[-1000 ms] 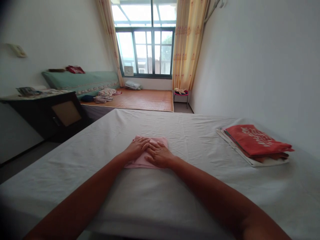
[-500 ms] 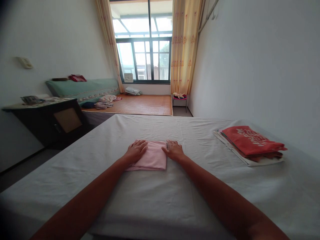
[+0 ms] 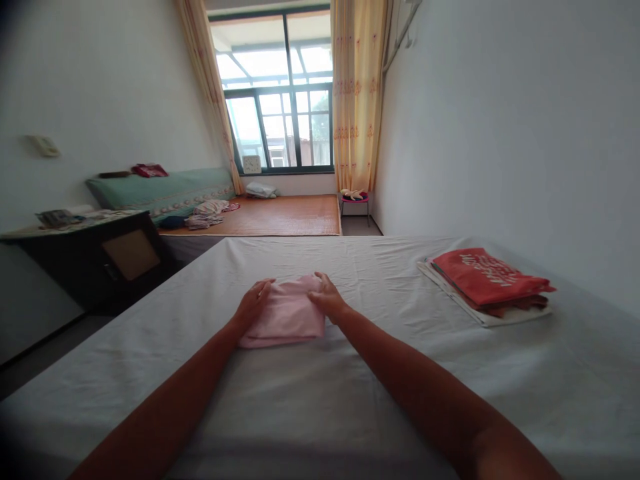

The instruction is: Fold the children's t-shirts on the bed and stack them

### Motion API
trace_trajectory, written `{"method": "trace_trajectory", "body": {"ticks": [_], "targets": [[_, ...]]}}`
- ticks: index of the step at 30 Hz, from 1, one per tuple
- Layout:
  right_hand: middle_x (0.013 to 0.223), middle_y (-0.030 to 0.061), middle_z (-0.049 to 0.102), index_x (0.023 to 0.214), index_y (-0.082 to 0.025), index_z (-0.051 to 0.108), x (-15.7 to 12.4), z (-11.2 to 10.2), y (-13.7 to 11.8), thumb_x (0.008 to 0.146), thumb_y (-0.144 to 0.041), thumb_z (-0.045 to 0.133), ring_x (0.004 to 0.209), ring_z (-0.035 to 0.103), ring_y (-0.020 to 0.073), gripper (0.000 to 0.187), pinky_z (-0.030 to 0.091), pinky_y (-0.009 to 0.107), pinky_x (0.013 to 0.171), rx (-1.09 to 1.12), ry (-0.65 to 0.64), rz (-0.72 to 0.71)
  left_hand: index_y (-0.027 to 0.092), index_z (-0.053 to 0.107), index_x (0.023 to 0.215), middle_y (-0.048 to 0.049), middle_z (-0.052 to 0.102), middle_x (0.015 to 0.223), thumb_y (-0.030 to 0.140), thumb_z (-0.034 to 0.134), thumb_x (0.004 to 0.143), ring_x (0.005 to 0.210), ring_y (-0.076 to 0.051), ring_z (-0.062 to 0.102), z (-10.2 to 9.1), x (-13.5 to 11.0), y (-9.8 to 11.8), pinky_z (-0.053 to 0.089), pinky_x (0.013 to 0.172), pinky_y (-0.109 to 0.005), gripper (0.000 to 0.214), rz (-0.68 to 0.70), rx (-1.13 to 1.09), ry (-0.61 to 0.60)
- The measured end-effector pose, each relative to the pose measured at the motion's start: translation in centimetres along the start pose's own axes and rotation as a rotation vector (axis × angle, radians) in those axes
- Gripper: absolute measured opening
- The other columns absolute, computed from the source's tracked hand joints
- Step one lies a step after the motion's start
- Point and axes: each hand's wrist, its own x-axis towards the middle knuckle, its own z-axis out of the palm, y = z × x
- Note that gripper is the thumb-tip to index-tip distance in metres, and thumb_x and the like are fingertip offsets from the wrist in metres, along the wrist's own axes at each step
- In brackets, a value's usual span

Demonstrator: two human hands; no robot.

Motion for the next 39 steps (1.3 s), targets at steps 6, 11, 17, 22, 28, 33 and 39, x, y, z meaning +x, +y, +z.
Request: {"method": "trace_trajectory", "body": {"ticks": [6, 11, 17, 22, 28, 33, 39], "targets": [[0.116, 0.007, 0.059, 0.126, -0.019, 0.047, 1.4, -6.7, -6.6, 0.074, -0.021, 0.054, 0.102, 0.057, 0.0203, 0.053, 0.045, 0.036, 0.096, -0.155, 0.246, -0.399, 0.011, 0.064, 0.113, -0.014, 0.063, 0.119, 0.048, 0.031, 0.087, 0.115, -0.025, 0.057, 0.1, 0.8, -2.1, 0.04, 0.105, -0.04, 0.056, -0.076, 0.055, 0.003], [0.123, 0.0099, 0.056, 0.128, -0.016, 0.044, 2.0, -19.0, -10.8, 0.077, -0.025, 0.052, 0.108, 0.055, 0.0197, 0.052, 0.043, 0.035, 0.099, -0.263, 0.648, -0.601, 0.015, 0.064, 0.113, -0.0118, 0.063, 0.12, 0.053, 0.033, 0.085, 0.114, -0.028, 0.058, 0.4, 1.7, -3.6, 0.042, 0.103, -0.044, 0.057, -0.073, 0.124, -0.047], [0.128, 0.0155, 0.053, 0.132, -0.014, 0.037, -3.1, -35.8, -7.7, 0.083, -0.028, 0.046, 0.112, 0.053, 0.0233, 0.052, 0.045, 0.037, 0.094, -0.593, 1.069, -0.203, 0.017, 0.064, 0.114, -0.0121, 0.062, 0.121, 0.054, 0.031, 0.085, 0.117, -0.03, 0.056, 0.4, 2.1, -4.1, 0.041, 0.105, -0.046, 0.057, -0.07, 0.202, -0.119], [0.139, 0.0222, 0.044, 0.132, -0.01, 0.044, -8.3, -43.5, -3.2, 0.082, -0.045, 0.055, 0.13, 0.037, 0.0355, 0.062, 0.035, 0.05, 0.102, -0.977, 1.059, 0.319, 0.014, 0.062, 0.115, -0.0145, 0.06, 0.124, 0.054, 0.029, 0.086, 0.12, -0.03, 0.054, 0.8, 2.4, -4.8, 0.038, 0.108, -0.047, 0.06, -0.038, 0.269, -0.174], [0.106, 0.026, 0.065, 0.114, -0.003, 0.059, -9.6, -45.8, -2.1, 0.079, -0.06, 0.058, 0.103, 0.062, 0.0321, 0.067, 0.049, 0.038, 0.081, -0.631, 0.921, 0.405, 0.019, 0.062, 0.111, -0.0119, 0.062, 0.122, 0.052, 0.033, 0.085, 0.118, -0.029, 0.055, 1.2, 2.6, -5.9, 0.039, 0.107, -0.047, 0.051, 0.017, 0.33, -0.195], [0.065, 0.0159, 0.066, 0.084, -0.01, 0.066, -9.7, -44.7, -3.2, 0.063, -0.057, 0.076, 0.066, 0.065, 0.0282, 0.053, 0.047, 0.036, 0.057, -0.473, 0.847, 0.398, 0.021, 0.064, 0.105, -0.0097, 0.065, 0.118, 0.052, 0.037, 0.082, 0.112, -0.028, 0.059, 1.3, 2.4, -5.2, 0.041, 0.105, -0.046, 0.047, 0.05, 0.348, -0.181], [0.058, 0.0117, 0.063, 0.075, -0.016, 0.063, -9.6, -44.7, -4.6, 0.062, -0.056, 0.077, 0.068, 0.061, 0.0258, 0.044, 0.045, 0.038, 0.06, -0.517, 0.759, 0.431, 0.023, 0.068, 0.1, -0.0066, 0.068, 0.114, 0.052, 0.036, 0.081, 0.11, -0.027, 0.061, 1.4, 2.1, -3.8, 0.043, 0.103, -0.04, 0.047, 0.048, 0.388, -0.163]]}}
